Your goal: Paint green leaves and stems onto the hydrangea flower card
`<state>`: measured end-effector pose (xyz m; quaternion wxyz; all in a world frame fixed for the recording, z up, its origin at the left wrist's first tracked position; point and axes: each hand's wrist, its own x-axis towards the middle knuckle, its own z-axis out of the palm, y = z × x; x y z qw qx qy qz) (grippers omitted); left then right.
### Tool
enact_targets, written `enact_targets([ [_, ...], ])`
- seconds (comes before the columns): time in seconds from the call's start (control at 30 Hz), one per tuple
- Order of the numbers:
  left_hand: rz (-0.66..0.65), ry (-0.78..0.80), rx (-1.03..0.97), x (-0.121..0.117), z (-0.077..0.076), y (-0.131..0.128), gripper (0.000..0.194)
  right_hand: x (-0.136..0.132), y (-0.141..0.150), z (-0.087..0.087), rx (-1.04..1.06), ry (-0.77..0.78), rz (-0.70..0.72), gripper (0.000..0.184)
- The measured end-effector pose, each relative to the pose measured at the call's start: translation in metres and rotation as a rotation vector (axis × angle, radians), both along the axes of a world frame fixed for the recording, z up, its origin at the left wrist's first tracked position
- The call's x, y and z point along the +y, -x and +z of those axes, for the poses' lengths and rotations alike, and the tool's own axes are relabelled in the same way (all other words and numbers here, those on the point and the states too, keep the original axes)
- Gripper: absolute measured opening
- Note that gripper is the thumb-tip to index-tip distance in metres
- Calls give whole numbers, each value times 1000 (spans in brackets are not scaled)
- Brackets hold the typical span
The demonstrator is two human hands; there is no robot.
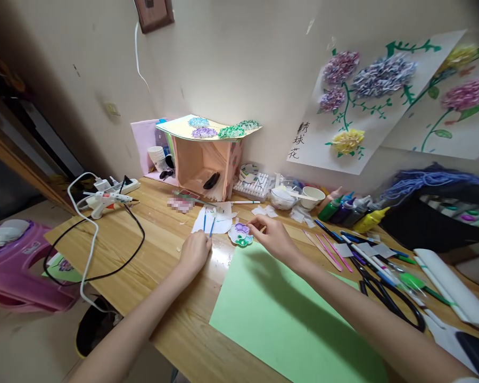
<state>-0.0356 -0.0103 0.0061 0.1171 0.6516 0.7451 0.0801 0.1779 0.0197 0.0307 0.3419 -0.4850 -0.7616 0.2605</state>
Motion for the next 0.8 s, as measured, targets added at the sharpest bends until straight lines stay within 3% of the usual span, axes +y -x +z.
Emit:
enact_targets([
  [0.17,6,-21,-24,-6,7,-1,21,4,5,0,-139,-84,9,11],
  [0.5,20,-92,-146,-14,13,6,19,70,49,6,-223,-191,31,10],
  [0.67,-9,-118,-480,-8,19,4,23,49,46,2,-222,-315,271,19],
  [0.8,-104,-111,-747,1,17,-15,22,24,31,-13,-335,-619,452,18],
])
